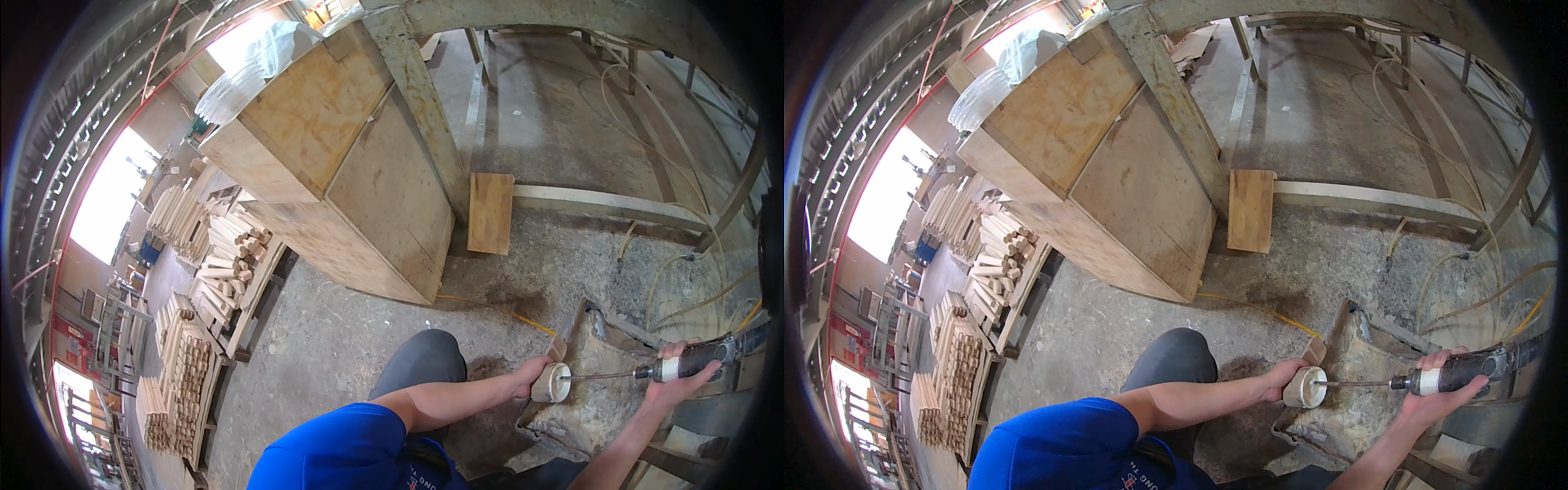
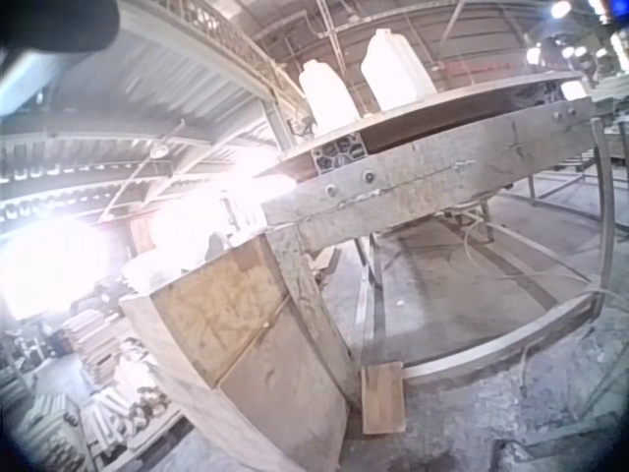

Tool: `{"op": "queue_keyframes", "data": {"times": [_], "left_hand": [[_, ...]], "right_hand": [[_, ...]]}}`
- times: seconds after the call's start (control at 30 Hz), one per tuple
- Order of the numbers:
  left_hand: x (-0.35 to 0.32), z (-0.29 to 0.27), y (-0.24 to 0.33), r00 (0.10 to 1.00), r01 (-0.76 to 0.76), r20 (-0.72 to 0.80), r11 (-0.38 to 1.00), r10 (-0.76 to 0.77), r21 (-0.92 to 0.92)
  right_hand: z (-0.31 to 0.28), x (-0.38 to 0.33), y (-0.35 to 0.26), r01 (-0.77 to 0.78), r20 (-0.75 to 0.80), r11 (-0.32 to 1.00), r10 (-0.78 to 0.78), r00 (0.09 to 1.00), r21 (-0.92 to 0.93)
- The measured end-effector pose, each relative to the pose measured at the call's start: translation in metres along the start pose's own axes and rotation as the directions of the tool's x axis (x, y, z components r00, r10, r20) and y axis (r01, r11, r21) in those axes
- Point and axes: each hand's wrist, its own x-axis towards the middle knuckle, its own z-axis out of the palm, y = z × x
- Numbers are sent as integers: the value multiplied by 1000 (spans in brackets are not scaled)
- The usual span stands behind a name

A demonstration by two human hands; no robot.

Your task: The person pours a white liquid from a large plastic container into a small cup, then uses a wooden stick to stir the mixture. Finally, they use a power drill with a mixing attachment to blend the contents of the cup thoroughly.

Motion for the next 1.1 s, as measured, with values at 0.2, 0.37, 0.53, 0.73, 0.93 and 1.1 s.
{"op": "queue_keyframes", "data": {"times": [0.2, 0.37, 0.53, 0.73, 0.93, 1.1], "left_hand": [[4, -6, 0, 1000, -16, -11, 1000, 16, 15], [4, 0, 0, 998, -47, -48, 998, 49, 34], [6, -7, -3, 1000, 0, -11, 1000, 0, 16], [0, -9, -4, 997, -32, -62, 999, 34, 39], [-22, 22, 9, 1000, -8, -22, 994, 10, 111], [-8, 4, 6, 996, 46, -83, 990, -35, 132]], "right_hand": [[11, -5, -2, -41, -70, 999, 41, 997, -1], [9, -2, -4, -32, -97, 999, 33, 995, 9], [14, -6, -4, -28, -121, 1000, 27, 992, -7], [12, -6, -3, -9, -112, 999, 5, 994, -31], [-9, 2, -5, 65, -97, 992, -76, 992, -110], [10, -2, -5, -39, 2, 998, 39, 999, 54]]}}
